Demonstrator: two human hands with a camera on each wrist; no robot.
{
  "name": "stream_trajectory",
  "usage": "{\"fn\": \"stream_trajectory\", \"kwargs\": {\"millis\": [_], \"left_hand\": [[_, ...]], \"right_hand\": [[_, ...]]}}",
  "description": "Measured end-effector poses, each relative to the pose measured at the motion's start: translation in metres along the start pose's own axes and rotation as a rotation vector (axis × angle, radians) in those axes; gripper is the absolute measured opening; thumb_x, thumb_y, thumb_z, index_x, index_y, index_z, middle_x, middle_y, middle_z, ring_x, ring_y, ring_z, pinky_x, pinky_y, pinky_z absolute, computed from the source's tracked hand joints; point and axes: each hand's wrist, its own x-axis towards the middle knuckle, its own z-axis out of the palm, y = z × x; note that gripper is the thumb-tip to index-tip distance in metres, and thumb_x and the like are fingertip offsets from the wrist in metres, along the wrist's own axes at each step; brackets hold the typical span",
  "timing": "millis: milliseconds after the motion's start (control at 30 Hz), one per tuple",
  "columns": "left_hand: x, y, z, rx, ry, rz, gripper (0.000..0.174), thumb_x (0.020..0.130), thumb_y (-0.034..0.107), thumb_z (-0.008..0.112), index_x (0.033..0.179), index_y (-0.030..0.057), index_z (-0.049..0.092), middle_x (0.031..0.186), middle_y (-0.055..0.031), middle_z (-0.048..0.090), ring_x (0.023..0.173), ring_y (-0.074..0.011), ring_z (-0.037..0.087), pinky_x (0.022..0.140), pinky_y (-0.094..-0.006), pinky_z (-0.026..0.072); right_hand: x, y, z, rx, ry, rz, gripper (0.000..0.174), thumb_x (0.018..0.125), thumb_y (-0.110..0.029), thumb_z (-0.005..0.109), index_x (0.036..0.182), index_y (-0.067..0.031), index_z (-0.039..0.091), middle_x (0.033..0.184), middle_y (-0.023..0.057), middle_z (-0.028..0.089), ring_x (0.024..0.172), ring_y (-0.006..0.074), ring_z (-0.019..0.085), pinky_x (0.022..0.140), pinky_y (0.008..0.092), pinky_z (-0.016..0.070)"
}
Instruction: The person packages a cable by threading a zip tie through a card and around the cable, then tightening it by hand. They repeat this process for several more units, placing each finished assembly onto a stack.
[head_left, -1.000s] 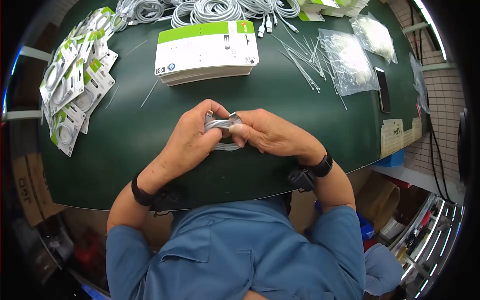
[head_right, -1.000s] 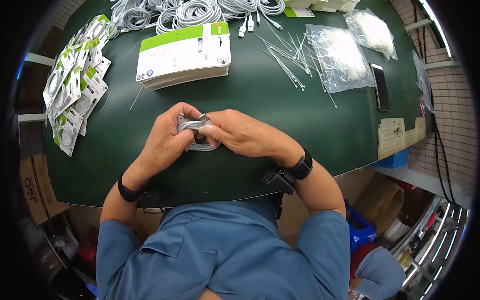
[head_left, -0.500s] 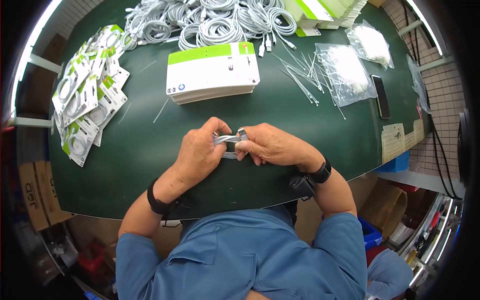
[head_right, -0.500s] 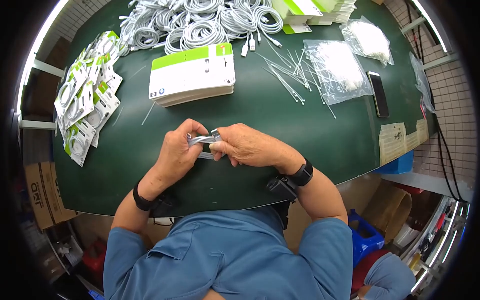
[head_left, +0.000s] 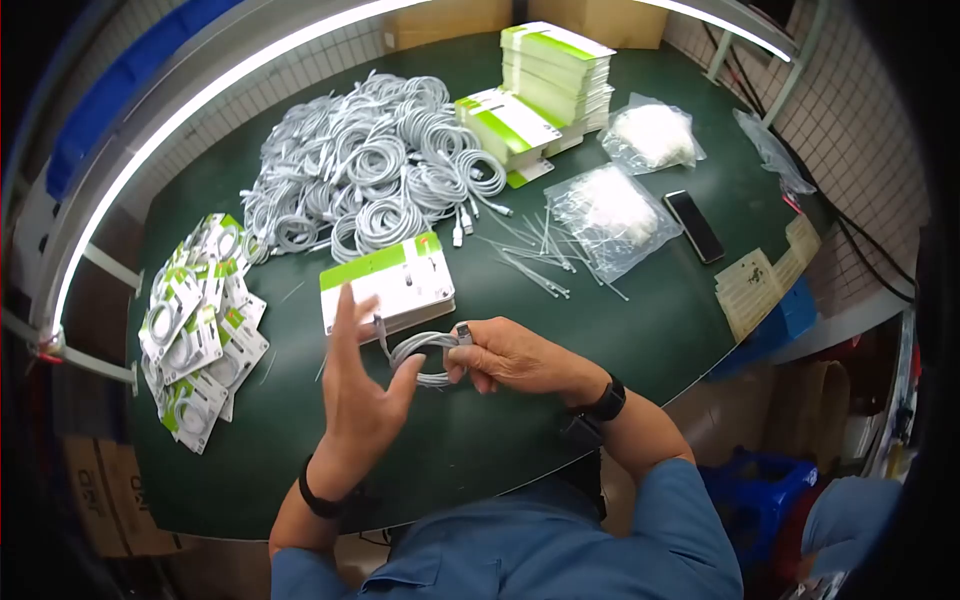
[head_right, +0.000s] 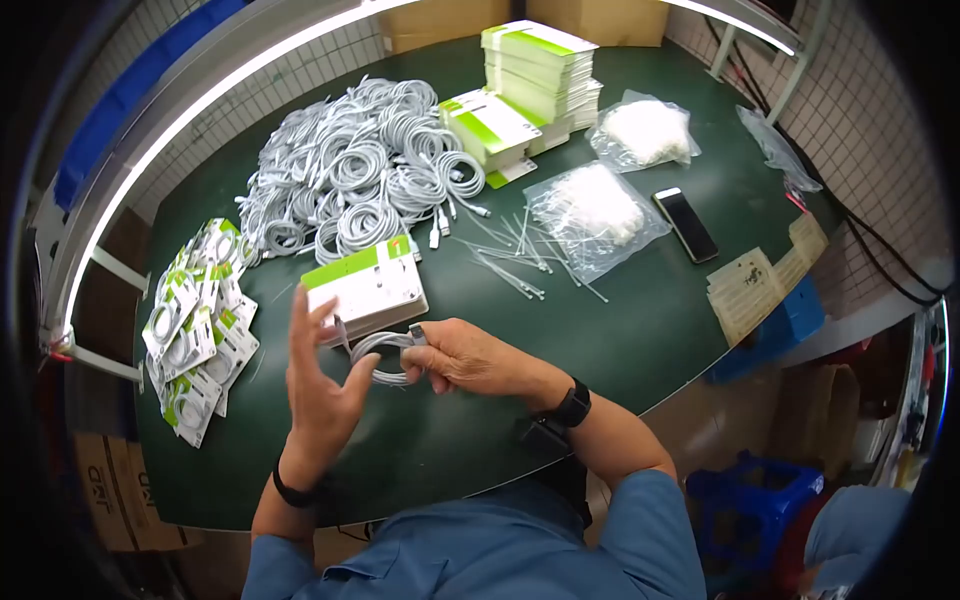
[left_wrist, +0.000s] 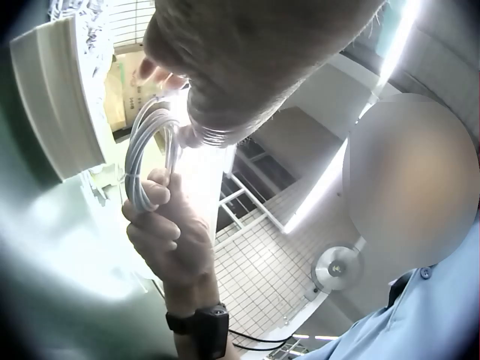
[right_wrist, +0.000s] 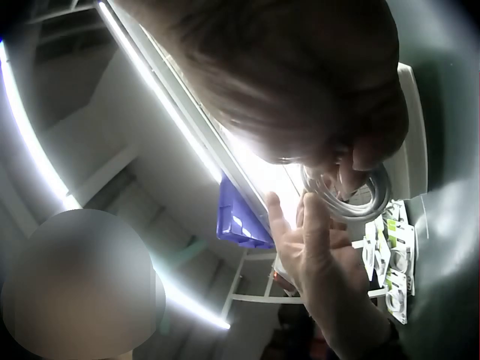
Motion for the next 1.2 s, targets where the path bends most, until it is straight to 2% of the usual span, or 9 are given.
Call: {"fn": "stream_trajectory", "kwargs": {"millis": [67, 100, 200, 433, 500, 667, 800, 1000, 1200], "left_hand": [[0.006, 0.012, -0.001, 0.368, 0.370, 0.333, 0.067, 0.086, 0.005, 0.081, 0.146, -0.0003, 0.054, 0.117, -0.0143, 0.072, 0.102, -0.0291, 0.070, 0.086, -0.0358, 0.0558], [0.004, 0.016, 0.001, 0.353, 0.376, 0.342, 0.067, 0.086, 0.005, 0.081, 0.146, -0.0003, 0.054, 0.117, -0.0143, 0.072, 0.102, -0.0291, 0.070, 0.086, -0.0358, 0.0558], [-0.012, 0.031, 0.009, 0.123, -0.038, 0.534, 0.083, 0.082, 0.006, 0.086, 0.155, 0.0030, 0.047, 0.133, -0.0159, 0.065, 0.115, -0.0360, 0.067, 0.092, -0.0377, 0.0569], [-0.010, 0.018, 0.057, 0.113, -0.064, 0.352, 0.080, 0.077, 0.006, 0.088, 0.149, 0.0021, 0.054, 0.120, -0.0161, 0.067, 0.110, -0.0342, 0.068, 0.089, -0.0412, 0.0574], [-0.005, 0.016, 0.056, 0.131, -0.084, 0.319, 0.082, 0.076, 0.005, 0.089, 0.150, 0.0030, 0.053, 0.118, -0.0153, 0.069, 0.110, -0.0335, 0.068, 0.089, -0.0417, 0.0576], [0.003, 0.002, 0.049, 0.139, -0.104, 0.440, 0.066, 0.079, 0.003, 0.086, 0.141, 0.0024, 0.063, 0.103, -0.0093, 0.071, 0.092, -0.0282, 0.068, 0.078, -0.0359, 0.0573], [0.006, -0.009, 0.046, 0.028, -0.023, 0.555, 0.054, 0.078, 0.000, 0.086, 0.129, 0.0034, 0.070, 0.099, -0.0079, 0.073, 0.084, -0.0263, 0.069, 0.072, -0.0351, 0.0575], [0.008, -0.007, 0.042, -0.112, 0.012, 0.503, 0.032, 0.077, -0.003, 0.088, 0.107, 0.0035, 0.077, 0.093, -0.0087, 0.075, 0.080, -0.0253, 0.070, 0.068, -0.0360, 0.0574], [0.016, -0.008, 0.033, -0.172, -0.031, 0.486, 0.026, 0.079, -0.004, 0.087, 0.102, 0.0039, 0.077, 0.088, -0.0084, 0.074, 0.078, -0.0242, 0.070, 0.067, -0.0342, 0.0562]], "right_hand": [[-0.006, -0.009, -0.008, 0.026, 0.043, -0.016, 0.031, 0.115, -0.028, 0.052, 0.104, -0.0028, 0.065, 0.086, 0.0012, 0.068, 0.068, 0.0080, 0.062, 0.061, 0.0255, 0.0513], [-0.008, -0.013, -0.012, 0.065, 0.060, -0.028, 0.031, 0.115, -0.029, 0.052, 0.104, -0.0032, 0.065, 0.085, 0.0006, 0.066, 0.068, 0.0075, 0.061, 0.060, 0.0247, 0.0504], [-0.010, -0.015, -0.014, 0.156, 0.091, -0.056, 0.031, 0.115, -0.031, 0.053, 0.105, -0.0038, 0.065, 0.084, -0.0003, 0.064, 0.067, 0.0067, 0.060, 0.059, 0.0234, 0.0489], [-0.007, -0.004, -0.013, 0.320, 0.191, -0.097, 0.032, 0.115, -0.033, 0.054, 0.108, -0.0040, 0.065, 0.083, -0.0016, 0.061, 0.065, 0.0053, 0.056, 0.058, 0.0208, 0.0462], [-0.003, -0.002, -0.012, 0.431, 0.220, -0.092, 0.028, 0.113, -0.030, 0.058, 0.118, -0.0028, 0.064, 0.085, -0.0001, 0.064, 0.065, 0.0049, 0.056, 0.058, 0.0197, 0.0462], [-0.002, -0.007, -0.010, 0.458, 0.371, -0.228, 0.042, 0.107, -0.020, 0.068, 0.143, -0.0013, 0.055, 0.092, 0.0048, 0.071, 0.066, 0.0045, 0.057, 0.058, 0.0180, 0.0467], [-0.005, -0.016, -0.013, 0.416, 0.304, -0.176, 0.060, 0.102, -0.012, 0.073, 0.154, -0.0017, 0.045, 0.100, 0.0092, 0.074, 0.068, 0.0048, 0.060, 0.059, 0.0178, 0.0483], [-0.006, -0.015, -0.012, 0.541, 0.242, -0.186, 0.059, 0.101, -0.011, 0.074, 0.153, -0.0011, 0.047, 0.104, 0.0095, 0.074, 0.071, 0.0057, 0.063, 0.062, 0.0176, 0.0513], [-0.009, -0.019, -0.012, 0.363, 0.229, -0.236, 0.061, 0.099, -0.011, 0.076, 0.153, -0.0021, 0.049, 0.109, 0.0094, 0.073, 0.079, 0.0090, 0.067, 0.068, 0.0223, 0.0563]]}}
